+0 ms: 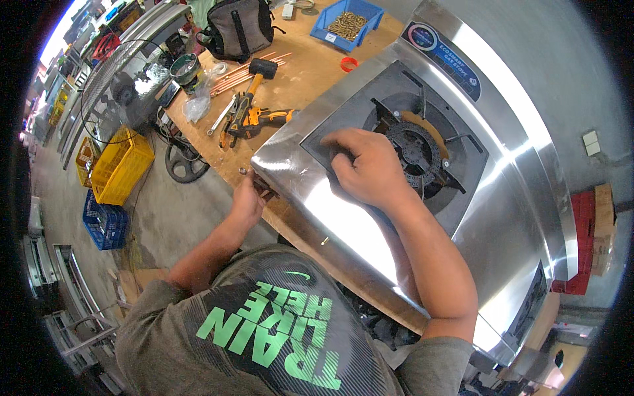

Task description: The person assembles a stainless steel gas stove by placing a burner grate into the cutout, tapping it with a rubber mallet, and securing it with screws. They then attach a metal trim piece and handle copper gas pipes with a small metal fitting.

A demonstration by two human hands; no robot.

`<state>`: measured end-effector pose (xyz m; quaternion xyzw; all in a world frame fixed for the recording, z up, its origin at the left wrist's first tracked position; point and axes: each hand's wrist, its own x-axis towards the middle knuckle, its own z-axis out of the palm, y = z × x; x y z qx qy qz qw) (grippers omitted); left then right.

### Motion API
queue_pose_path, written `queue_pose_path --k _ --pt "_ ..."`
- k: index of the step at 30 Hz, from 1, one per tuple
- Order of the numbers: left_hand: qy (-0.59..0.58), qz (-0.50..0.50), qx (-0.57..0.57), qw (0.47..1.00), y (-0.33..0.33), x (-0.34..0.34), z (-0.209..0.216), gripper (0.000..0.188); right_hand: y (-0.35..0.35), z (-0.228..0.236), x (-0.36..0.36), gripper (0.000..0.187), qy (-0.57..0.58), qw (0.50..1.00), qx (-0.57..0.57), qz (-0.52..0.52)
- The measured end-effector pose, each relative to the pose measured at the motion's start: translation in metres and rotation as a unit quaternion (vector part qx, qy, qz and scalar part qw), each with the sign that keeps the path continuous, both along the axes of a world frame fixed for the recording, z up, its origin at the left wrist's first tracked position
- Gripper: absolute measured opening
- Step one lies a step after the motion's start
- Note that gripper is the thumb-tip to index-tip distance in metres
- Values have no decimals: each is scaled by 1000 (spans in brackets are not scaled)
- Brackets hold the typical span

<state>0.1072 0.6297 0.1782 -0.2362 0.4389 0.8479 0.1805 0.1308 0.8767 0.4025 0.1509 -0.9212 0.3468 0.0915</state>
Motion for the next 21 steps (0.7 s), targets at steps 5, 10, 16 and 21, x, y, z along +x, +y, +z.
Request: queue_pose_path --k 5,10,16,21 --pt "16 22 19 999 1 9 -3 34 0 0 2 30 0 1000 19 4" --pt "79 27 -70 994 -1 10 -7 29 -1 1 4 30 -8 1000 29 6" --pt "68 45 -59 995 11 16 -12 30 -2 1 6 30 -2 999 43 9" --pt "136 -19 -55 989 8 22 -12 29 -3 1 7 29 6 998 54 9"
